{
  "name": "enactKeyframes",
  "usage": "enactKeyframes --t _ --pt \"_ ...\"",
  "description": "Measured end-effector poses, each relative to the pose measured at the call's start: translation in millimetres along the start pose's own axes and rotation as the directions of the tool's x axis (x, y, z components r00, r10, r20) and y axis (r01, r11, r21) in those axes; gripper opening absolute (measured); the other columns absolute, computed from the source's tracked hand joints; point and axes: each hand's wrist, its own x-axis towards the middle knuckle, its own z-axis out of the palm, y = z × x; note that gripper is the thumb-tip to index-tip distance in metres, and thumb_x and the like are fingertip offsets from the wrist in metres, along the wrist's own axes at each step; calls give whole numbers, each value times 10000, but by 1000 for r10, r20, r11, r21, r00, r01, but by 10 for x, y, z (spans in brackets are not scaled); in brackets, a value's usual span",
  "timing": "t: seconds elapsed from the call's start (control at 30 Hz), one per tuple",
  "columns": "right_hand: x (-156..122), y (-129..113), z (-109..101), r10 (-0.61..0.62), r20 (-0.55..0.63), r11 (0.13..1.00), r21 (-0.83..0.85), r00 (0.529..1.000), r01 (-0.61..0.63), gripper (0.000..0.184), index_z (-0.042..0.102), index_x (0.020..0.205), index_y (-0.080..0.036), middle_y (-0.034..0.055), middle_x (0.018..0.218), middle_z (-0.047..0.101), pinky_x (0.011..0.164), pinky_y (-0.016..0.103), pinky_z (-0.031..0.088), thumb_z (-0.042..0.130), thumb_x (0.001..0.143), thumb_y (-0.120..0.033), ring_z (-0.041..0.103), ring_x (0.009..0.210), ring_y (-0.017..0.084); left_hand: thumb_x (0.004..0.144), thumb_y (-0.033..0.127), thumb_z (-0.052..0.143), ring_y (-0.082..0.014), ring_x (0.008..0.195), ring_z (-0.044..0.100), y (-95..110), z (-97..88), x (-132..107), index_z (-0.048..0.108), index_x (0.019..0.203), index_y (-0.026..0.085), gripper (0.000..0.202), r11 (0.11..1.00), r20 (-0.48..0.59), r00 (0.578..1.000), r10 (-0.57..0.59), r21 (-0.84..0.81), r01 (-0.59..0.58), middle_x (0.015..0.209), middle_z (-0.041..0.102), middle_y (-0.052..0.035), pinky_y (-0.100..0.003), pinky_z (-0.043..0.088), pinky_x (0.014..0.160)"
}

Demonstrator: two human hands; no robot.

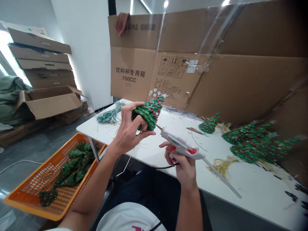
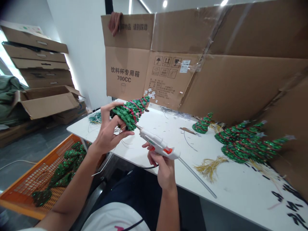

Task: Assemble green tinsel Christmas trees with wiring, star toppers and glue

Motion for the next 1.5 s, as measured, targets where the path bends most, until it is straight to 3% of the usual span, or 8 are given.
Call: enactKeyframes --t 0.3,0.63,0.83,1.1,1.2,1.27,1.4,1.5 --pt "5 3 -17 16 17 999 -32 1000 -15 180 786 974 -211 40 866 684 454 299 332 618 957 -271 453 514 106 931 392 830 -353 1450 436 10 -11 -10 506 918 232 362 1000 2 1000 -10 -3 10 1565 411 -157 -554 428 1209" --pt "-2 13 -12 15 6 999 -45 1000 -15 182 783 974 -203 59 889 709 456 305 314 623 965 -289 446 523 116 935 391 825 -341 1444 443 19 -12 0 509 916 232 354 1000 -4 1000 -9 5 9 1559 422 -154 -538 428 1215" --pt "-6 15 5 -5 -20 1000 -13 1000 4 153 785 1019 -223 88 1033 778 482 318 280 661 974 -300 440 550 119 940 405 815 -345 1466 441 -1 6 -7 517 919 229 347 1000 -10 1000 -15 -11 15 1558 408 -151 -557 415 1230" --pt "21 -55 71 11 -78 998 -65 997 -16 178 781 1036 -220 95 1058 789 491 324 293 684 966 -351 447 556 126 953 467 793 -350 1476 463 -27 25 -19 553 921 230 339 995 -63 994 -90 -52 86 1555 439 -163 -540 438 1214" --pt "83 -20 61 72 -144 995 -51 987 -80 219 722 1102 -225 86 1044 780 532 322 360 672 983 -402 503 596 144 969 552 745 -348 1453 497 -57 46 -13 531 877 228 399 978 -149 971 -186 -128 167 1501 486 -161 -528 457 1185" --pt "130 64 6 159 -195 973 -136 968 -187 317 662 1170 -225 76 1015 772 562 322 403 636 993 -487 515 607 150 976 603 713 -334 1404 529 -95 58 -9 512 857 231 440 941 -200 936 -290 -235 241 1434 535 -154 -511 472 1162" --pt "183 329 -177 256 -289 862 -364 922 -353 529 638 1254 -190 69 947 750 593 333 455 585 969 -633 540 631 179 963 652 717 -271 1253 588 -196 74 -10 503 849 229 488 822 -240 852 -465 -475 315 1338 575 -131 -438 493 1114" --pt "186 509 -251 271 -298 767 -508 915 -392 453 707 1137 -208 49 881 724 681 353 476 644 923 -602 600 723 226 954 668 725 -240 1172 597 -246 80 -8 475 833 228 520 769 -246 821 -515 -556 315 1249 582 -109 -372 521 1009"
